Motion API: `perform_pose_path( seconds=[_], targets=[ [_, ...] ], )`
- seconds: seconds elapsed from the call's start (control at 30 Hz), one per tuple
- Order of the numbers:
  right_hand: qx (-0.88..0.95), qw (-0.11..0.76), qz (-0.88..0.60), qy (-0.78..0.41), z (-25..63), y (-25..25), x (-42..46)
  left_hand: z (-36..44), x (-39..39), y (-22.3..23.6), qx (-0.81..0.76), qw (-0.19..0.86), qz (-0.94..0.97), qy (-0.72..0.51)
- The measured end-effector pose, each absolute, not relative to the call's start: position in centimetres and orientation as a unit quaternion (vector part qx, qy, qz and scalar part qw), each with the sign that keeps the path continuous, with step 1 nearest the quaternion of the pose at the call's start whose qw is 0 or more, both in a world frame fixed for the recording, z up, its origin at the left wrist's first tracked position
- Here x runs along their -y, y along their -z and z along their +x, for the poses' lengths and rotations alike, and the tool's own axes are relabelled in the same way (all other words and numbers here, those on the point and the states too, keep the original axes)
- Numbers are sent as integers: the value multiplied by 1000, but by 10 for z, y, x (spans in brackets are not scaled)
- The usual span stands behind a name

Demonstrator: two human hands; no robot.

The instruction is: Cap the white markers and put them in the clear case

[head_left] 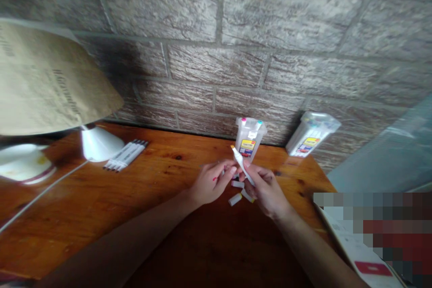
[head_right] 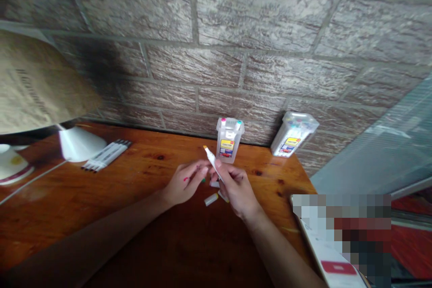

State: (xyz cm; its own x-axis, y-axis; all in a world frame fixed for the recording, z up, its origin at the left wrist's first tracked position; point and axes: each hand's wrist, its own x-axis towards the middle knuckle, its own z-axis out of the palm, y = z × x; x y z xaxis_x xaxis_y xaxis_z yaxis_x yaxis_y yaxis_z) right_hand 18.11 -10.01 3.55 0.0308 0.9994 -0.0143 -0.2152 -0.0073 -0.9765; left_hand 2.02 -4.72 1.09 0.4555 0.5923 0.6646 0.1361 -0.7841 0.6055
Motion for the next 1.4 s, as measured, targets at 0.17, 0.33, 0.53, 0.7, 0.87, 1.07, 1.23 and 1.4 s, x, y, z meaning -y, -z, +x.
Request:
perform_pose_path(
  seconds=[0.17, 0.33, 0.53, 0.7, 0.87, 1.07, 1.23, 1.4],
  targets=[
    [483, 515, -458, -541, 179, -32, 101, 20, 50, -13, -223, 284, 804, -471],
    [536, 440, -478, -540, 183, -36, 101, 24, 48, -16, -251, 389, 744, -481],
    [602, 394, -520, -461, 236, -59, 97, 28, 44, -19, -291, 499, 665, -474],
    [692, 210, -541, -429, 268, -65, 101, 30, 40, -11, -300, 556, 619, -467],
    [708, 139, -569, -395, 268, -60, 101, 31, 42, -11, -280, 620, 605, -414],
    [730, 120, -563, -369, 266, -60, 101, 30, 46, -15, -282, 621, 641, -351],
    [698, 244, -533, -412, 262, -65, 103, 29, 46, -15, -262, 603, 678, -329],
    [650, 382, -505, -421, 253, -70, 100, 24, 48, -18, -253, 496, 757, -342]
  ],
)
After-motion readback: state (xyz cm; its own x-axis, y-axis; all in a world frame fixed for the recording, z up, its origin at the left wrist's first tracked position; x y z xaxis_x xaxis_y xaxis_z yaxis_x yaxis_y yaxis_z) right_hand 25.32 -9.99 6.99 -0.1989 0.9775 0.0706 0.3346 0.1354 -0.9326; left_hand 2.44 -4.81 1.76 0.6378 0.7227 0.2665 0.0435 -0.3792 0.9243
